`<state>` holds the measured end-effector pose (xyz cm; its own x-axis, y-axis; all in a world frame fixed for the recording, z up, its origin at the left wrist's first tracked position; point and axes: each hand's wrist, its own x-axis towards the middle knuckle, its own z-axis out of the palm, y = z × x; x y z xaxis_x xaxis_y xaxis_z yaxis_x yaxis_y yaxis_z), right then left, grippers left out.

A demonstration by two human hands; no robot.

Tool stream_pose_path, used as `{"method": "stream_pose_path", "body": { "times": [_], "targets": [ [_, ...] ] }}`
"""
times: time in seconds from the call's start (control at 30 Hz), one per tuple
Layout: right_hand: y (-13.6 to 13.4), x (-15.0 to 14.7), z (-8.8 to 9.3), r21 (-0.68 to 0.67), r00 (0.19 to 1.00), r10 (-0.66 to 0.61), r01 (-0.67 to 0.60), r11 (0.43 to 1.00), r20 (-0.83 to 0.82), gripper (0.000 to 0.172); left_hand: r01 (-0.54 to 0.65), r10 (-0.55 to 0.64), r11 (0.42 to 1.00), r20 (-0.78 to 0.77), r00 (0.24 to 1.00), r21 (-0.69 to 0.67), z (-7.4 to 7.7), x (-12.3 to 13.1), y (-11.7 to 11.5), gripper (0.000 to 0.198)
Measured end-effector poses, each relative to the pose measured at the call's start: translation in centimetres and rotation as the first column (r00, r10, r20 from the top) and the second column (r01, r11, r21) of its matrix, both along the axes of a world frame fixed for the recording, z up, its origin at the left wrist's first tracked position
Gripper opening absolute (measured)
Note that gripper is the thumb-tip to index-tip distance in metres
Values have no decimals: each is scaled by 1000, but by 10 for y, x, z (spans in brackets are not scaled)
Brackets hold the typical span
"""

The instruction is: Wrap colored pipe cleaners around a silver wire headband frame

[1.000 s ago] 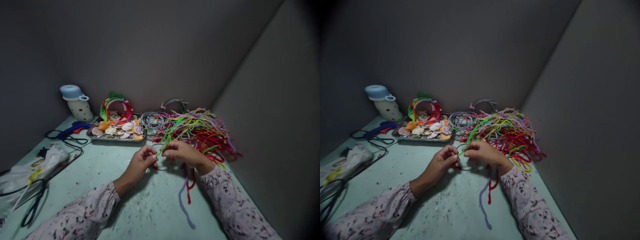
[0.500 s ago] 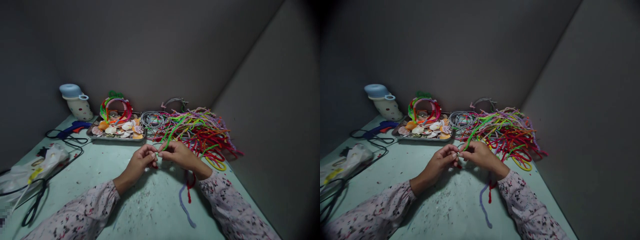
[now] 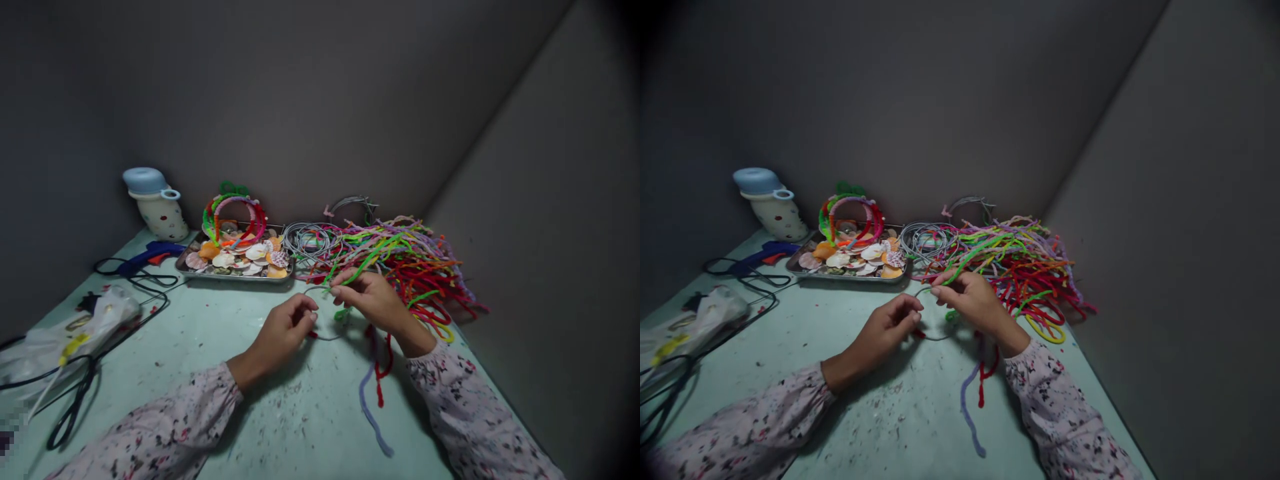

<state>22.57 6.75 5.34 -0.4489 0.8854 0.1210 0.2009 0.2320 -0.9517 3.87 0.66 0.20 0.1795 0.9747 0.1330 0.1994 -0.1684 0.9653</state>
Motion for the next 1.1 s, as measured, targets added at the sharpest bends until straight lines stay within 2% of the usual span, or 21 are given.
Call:
{"method": "stream_pose_path", "body": {
  "times": [0.1,0.2,0.3,0.43,0.53,0.63,0.77,0.87,0.97,1.1],
  "targets": [
    [3,5,4,21,998,-63,63,998,-13,26,89,-11,977,-372,928,193,0,1,-5,13],
    [4,8,7,57,995,-96,96,994,2,24,155,14,958,-581,814,241,-1,1,-8,18],
    [3,9,8,49,992,-123,123,991,3,25,129,73,961,-677,732,244,-3,0,-8,14],
    [2,8,11,26,990,-139,139,990,7,29,136,80,957,-685,724,255,-3,-2,-4,9],
    [1,8,14,59,990,-137,138,989,-18,28,134,97,940,-622,777,314,0,-1,-1,9],
    [-1,9,17,118,986,-149,158,980,-80,26,55,110,941,-457,883,334,6,-1,-1,10],
    [-4,10,21,149,982,-163,176,973,-97,22,-49,76,983,-153,985,175,12,-1,-3,14],
    [-8,8,24,228,988,-156,153,962,-5,18,-21,20,998,15,1000,60,16,-1,-4,16],
    [-11,7,25,311,984,-129,85,947,123,13,12,-14,1000,128,992,16,19,-2,-3,18],
    [-14,7,25,254,979,-26,-27,967,203,15,45,-39,999,241,970,-22,23,-2,-2,17]
  ]
}}
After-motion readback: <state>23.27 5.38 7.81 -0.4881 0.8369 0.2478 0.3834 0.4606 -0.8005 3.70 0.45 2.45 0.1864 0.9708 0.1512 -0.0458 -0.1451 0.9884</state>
